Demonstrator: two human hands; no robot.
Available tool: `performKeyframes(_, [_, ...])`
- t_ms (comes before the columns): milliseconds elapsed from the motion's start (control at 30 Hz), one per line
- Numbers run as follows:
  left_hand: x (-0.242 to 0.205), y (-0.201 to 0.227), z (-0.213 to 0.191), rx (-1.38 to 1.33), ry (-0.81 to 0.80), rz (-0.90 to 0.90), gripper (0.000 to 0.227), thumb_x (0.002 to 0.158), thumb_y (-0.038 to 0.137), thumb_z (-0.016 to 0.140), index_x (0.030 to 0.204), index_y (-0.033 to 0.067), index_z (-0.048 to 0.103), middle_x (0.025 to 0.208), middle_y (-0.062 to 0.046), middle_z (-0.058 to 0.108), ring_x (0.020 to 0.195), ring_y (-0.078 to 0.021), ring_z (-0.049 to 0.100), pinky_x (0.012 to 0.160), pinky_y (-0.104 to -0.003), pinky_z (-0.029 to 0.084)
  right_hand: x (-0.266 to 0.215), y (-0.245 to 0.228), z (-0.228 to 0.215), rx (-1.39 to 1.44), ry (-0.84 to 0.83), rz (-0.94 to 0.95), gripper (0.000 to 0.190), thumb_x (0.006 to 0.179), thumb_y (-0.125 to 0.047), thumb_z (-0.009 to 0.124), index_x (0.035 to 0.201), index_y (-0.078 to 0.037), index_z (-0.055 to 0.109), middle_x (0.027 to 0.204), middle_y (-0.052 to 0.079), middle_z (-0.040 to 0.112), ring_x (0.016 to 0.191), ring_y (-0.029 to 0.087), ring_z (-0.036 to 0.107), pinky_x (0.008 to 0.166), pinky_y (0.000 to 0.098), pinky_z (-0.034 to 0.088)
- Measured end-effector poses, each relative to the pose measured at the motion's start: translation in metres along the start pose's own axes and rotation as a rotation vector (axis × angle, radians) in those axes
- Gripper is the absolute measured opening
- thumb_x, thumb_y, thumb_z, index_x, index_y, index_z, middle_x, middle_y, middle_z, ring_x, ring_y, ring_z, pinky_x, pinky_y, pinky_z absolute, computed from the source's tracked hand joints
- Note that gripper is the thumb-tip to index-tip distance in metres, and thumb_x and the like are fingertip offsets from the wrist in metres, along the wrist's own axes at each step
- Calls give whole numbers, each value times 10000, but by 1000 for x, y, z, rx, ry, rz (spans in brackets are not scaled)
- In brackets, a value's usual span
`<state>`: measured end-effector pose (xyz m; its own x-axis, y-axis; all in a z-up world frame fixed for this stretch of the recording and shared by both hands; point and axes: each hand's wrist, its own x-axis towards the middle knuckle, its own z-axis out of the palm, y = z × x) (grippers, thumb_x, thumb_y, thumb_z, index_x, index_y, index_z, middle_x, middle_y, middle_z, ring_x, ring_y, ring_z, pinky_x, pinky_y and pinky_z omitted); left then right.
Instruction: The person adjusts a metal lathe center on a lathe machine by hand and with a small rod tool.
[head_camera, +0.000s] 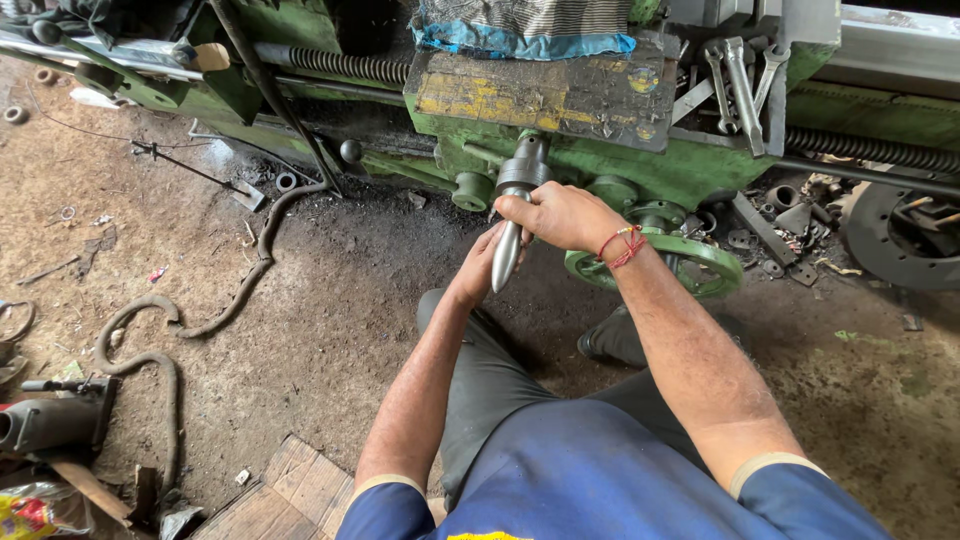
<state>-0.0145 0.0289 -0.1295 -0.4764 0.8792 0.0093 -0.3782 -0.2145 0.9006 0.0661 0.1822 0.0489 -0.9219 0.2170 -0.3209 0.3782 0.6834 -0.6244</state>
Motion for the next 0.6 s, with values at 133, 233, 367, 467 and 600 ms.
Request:
performKeyframes(133, [1,-2,-2,19,-5,11,371,1115,427,450,1173,99,615,898,12,613,755,-70,582,668,-229,491,0,2,1,1,4,13,746,845,-752,428,915,-126,828,839,114,786,831,282,756,803,398,559])
performKeyframes(233, [1,-5,-4,33,18,-1,372,1104,423,460,1195,100,620,918,15,623,774,-69,593,679,-228,497,2,4,1,3,0,16,759,848,-754,425,896,-113,828,830,114,784,824,278,754,801,398,557])
performKeyframes(367, [3,-8,-7,50,38,-13,384,1100,425,471,1215,97,636,947,17,637,799,-65,597,695,-226,493,4,7,2,18,-7,5,781,844,-774,413,878,-111,827,814,100,785,813,262,753,791,392,556])
performKeyframes(467, [3,-8,-9,74,36,-8,392,1103,428,473,1215,95,646,968,22,641,812,-61,589,707,-226,481,4,10,3,22,-11,-5,794,840,-784,409,872,-109,826,805,97,785,807,258,754,788,388,557])
performKeyframes(600, [3,-7,-10,104,36,-10,404,1100,438,478,1218,92,652,969,29,637,819,-63,578,716,-231,474,5,12,4,35,-6,-10,798,838,-788,401,866,-111,823,795,93,784,795,259,752,778,391,558])
